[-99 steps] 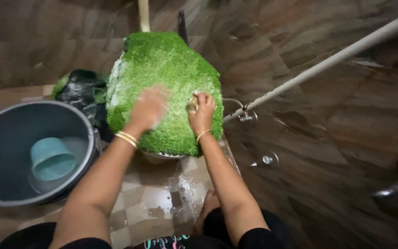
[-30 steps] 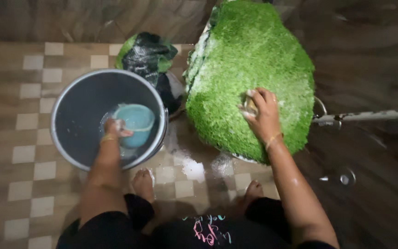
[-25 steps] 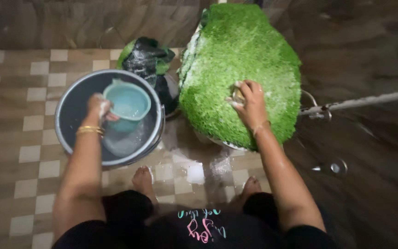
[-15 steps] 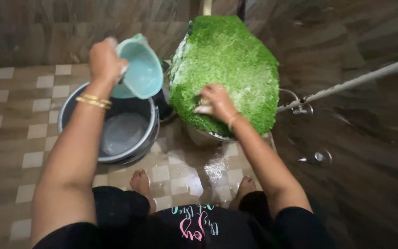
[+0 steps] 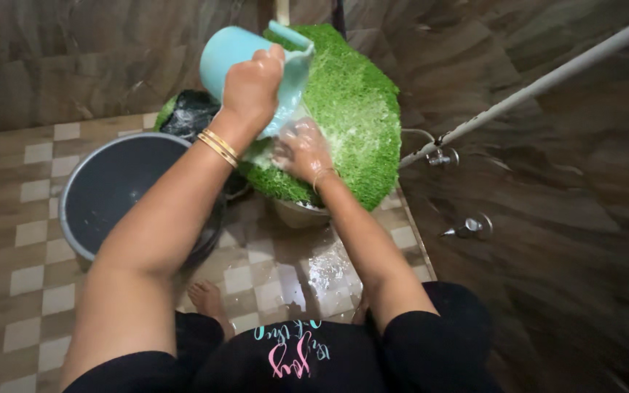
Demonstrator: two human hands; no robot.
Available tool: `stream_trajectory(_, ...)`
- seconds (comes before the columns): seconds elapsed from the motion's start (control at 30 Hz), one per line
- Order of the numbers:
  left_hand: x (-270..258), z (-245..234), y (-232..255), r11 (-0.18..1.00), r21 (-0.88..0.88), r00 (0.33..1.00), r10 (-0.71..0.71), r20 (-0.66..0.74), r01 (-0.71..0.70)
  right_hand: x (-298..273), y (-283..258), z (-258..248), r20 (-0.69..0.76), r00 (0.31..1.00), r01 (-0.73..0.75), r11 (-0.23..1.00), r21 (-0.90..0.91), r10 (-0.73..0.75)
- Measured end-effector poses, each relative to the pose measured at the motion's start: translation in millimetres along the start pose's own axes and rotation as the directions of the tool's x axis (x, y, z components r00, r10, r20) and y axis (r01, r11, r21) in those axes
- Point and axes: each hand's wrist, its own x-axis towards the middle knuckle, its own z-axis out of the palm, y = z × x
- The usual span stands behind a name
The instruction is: The person washes a green rug by hand, applying soap and scrubbing the surface before rinsing it with water from a small container.
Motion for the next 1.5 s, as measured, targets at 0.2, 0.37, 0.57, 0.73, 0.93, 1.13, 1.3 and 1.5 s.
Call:
stream_trajectory(0.2,-3.2,-14.6,-10.7,0.987,0.157,0.999,0.041,-0.016,-0.038,-1.2,-6.9,-9.9,0.084,0.983,-0.171,0.981,0.09,0.164)
stream_trajectory(0.37,-56.4,-33.7,-91.9,0.957,0.225,0.983,-0.176,-0.046,0.182,-5.0,1.3,6.1,0.032,0.992,-0.123,0.986,0.11,0.12)
stream_trajectory(0.57,-150.2,-0.9,-159.2,0.824,0.353,0.859,-0.503,0.095,0.444,-16.1,21.9,-6.8,0.157,0.981,0.075,0.969,0.236,-0.115)
stream_trajectory(0.73,-143.2,70.0,-99.1,0.978,-0.056,0.98,-0.201,0.013,0.201,-51.6,79.4,-49.9,0.324,0.944,-0.173,0.92,0.351,0.054)
stream_trajectory(0.93,-128.5,158.7,14.3,0.923,-0.184,0.914,-0.276,0.298,0.339,-33.6,107.9,24.5,-0.132,0.877,-0.471,0.88,-0.055,0.461)
stream_trajectory(1.13,-124.8,149.0,30.7,0.808,-0.213,0.826,-0.484,0.29,0.549,-64.7,-0.2,-7.1,0.001,0.996,-0.089,0.996,-0.02,0.089)
stream_trajectory(1.3,-115.0,126.0,43.1,0.889,-0.076,0.877,-0.425,0.225,0.451,-90.8,97.1,-42.3,-0.104,0.886,-0.458,0.887,-0.063,0.451)
stream_trajectory(1.5,-115.4,130.8,44.5,0.886,-0.072,0.876,-0.437,0.203,0.459,-17.6,188.3,56.4,-0.183,0.927,-0.349,0.931,-0.106,0.327)
